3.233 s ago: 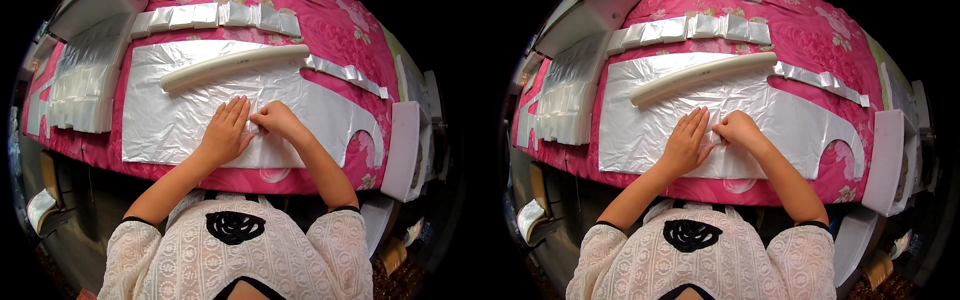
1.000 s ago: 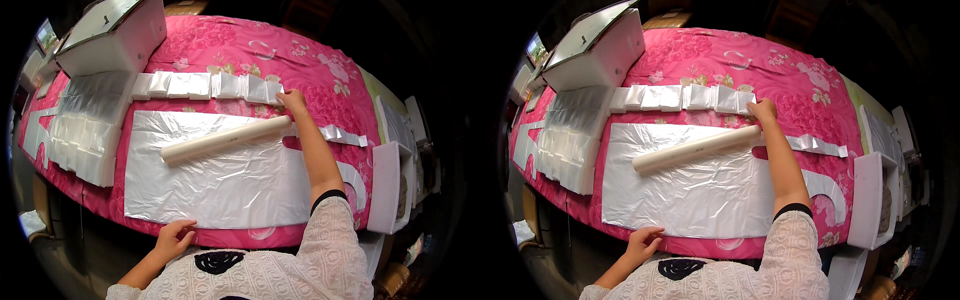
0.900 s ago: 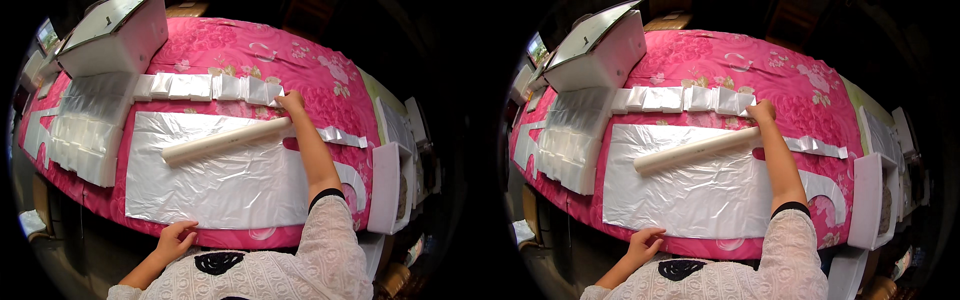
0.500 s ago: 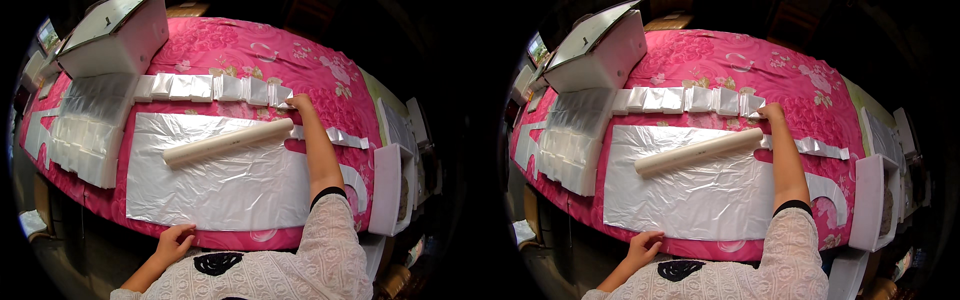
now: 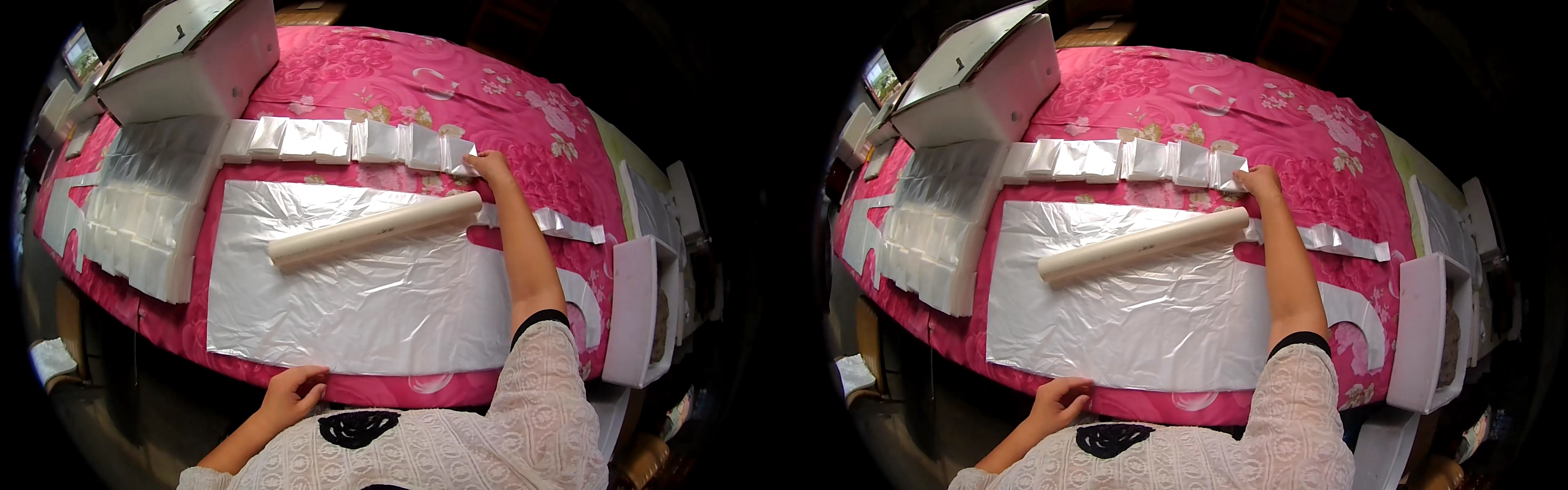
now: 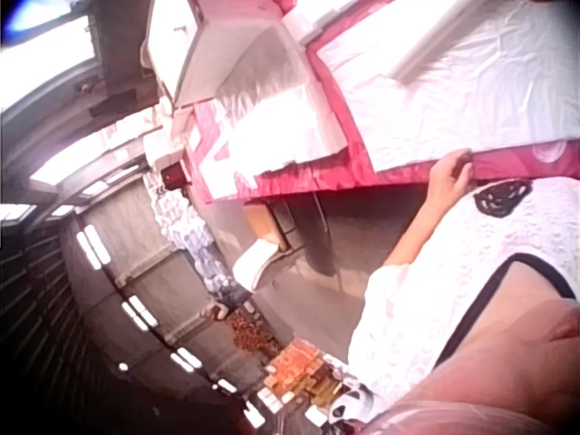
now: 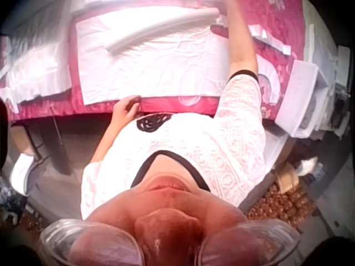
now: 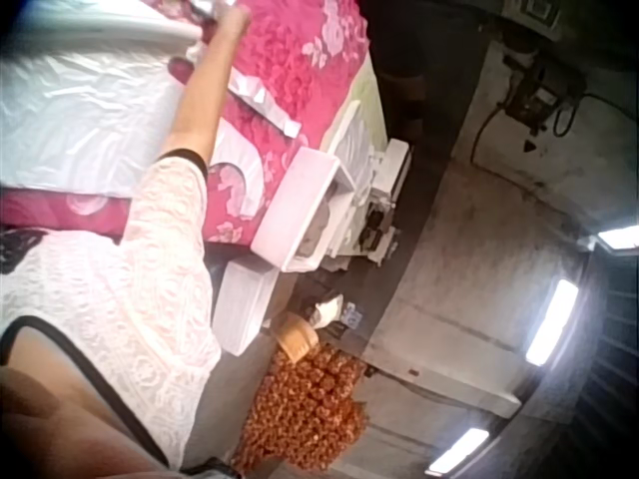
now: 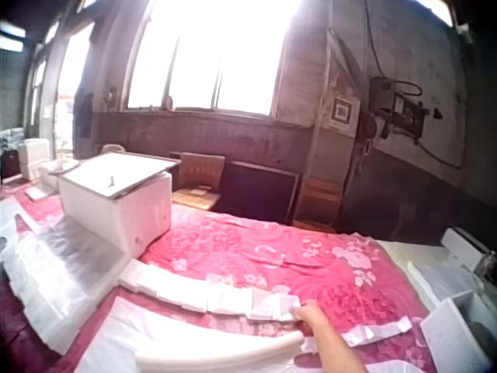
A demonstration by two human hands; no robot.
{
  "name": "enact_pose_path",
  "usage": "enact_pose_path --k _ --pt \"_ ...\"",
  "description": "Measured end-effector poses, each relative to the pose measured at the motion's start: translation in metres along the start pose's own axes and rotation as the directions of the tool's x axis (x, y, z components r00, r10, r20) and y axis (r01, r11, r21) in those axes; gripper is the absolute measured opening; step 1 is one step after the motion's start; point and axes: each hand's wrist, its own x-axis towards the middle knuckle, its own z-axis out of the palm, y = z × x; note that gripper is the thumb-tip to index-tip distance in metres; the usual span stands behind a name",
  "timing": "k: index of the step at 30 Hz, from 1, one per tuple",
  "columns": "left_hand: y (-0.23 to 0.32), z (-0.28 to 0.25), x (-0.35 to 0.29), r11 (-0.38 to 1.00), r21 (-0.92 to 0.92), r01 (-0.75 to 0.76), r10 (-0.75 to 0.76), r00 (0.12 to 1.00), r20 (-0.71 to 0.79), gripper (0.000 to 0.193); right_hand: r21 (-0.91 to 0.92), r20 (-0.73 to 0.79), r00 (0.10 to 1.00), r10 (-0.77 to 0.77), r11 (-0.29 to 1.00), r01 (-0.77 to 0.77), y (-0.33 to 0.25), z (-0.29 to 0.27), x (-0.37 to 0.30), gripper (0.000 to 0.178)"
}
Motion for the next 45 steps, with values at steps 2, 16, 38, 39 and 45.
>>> enact_pose_path --k 2,16,38,39,45 --pt "-0.002 0.001 0.0 1.0 0.021 -0.016 0.016 1.0 0.011 0.028 -0.083 -0.019 0.999 -0.031 0.996 0.03 -0.01 -0.006 -0.011 0.042" --pt "0.012 -0.006 0.022 0.896 0.257 -0.362 0.347 0.932 0.101 0.03 -0.32 0.214 0.426 -0.879 0.349 0.881 -0.038 0.003 -0.192 0.049" --pt "0.049 0.126 0.13 0.652 0.483 -0.585 0.536 0.805 0.253 0.085 -0.301 0.182 0.765 -0.618 0.706 0.641 0.066 -0.019 -0.348 0.05" --pt "0.052 0.131 0.13 0.663 0.475 -0.579 0.537 0.809 0.239 0.085 -0.348 0.189 0.774 -0.605 0.695 0.629 0.078 -0.028 -0.338 0.05" --pt "0.063 0.139 0.13 0.641 0.527 -0.558 0.494 0.826 0.272 0.083 -0.497 -0.03 0.889 -0.456 0.779 0.383 0.173 -0.116 -0.284 0.049"
